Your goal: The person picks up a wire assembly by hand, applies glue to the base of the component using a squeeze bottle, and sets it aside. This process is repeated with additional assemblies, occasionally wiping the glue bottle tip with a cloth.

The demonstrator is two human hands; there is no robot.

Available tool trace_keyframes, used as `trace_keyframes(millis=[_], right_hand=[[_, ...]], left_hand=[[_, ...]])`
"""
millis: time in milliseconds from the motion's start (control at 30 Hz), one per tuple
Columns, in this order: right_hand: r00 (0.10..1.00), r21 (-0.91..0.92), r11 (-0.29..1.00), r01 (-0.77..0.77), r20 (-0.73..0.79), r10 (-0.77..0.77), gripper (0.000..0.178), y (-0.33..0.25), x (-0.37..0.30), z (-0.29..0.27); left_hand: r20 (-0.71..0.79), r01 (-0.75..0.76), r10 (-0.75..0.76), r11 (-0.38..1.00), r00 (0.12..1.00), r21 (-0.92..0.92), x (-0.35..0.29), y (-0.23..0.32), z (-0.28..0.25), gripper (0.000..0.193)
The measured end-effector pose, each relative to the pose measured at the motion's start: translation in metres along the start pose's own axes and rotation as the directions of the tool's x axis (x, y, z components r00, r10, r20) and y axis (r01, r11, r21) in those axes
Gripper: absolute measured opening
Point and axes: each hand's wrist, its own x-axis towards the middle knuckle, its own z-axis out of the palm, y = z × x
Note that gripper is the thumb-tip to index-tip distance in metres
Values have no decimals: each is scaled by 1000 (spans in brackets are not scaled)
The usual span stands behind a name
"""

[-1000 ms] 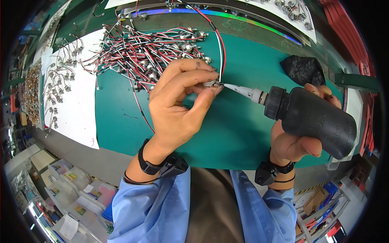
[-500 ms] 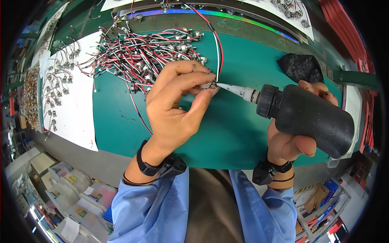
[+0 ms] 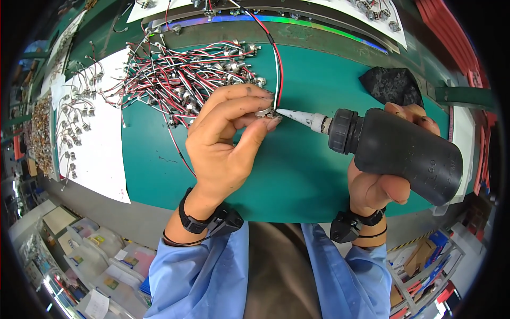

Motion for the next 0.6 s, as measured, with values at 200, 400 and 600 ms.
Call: trace_keyframes(millis=[200,400,600], right_hand=[[1000,-79,997,4,14,-3,84,-1,-1,-2],[1000,-31,1000,2,26,-1,83,-2,-1,-3],[995,15,994,104,8,-104,83,6,-3,-1]], left_hand=[[15,32,-31,994,999,-108,-1,-5,-3,20],[78,96,-84,981,993,-166,-1,-5,-7,20],[95,110,-91,969,991,-222,0,-5,-5,20]])
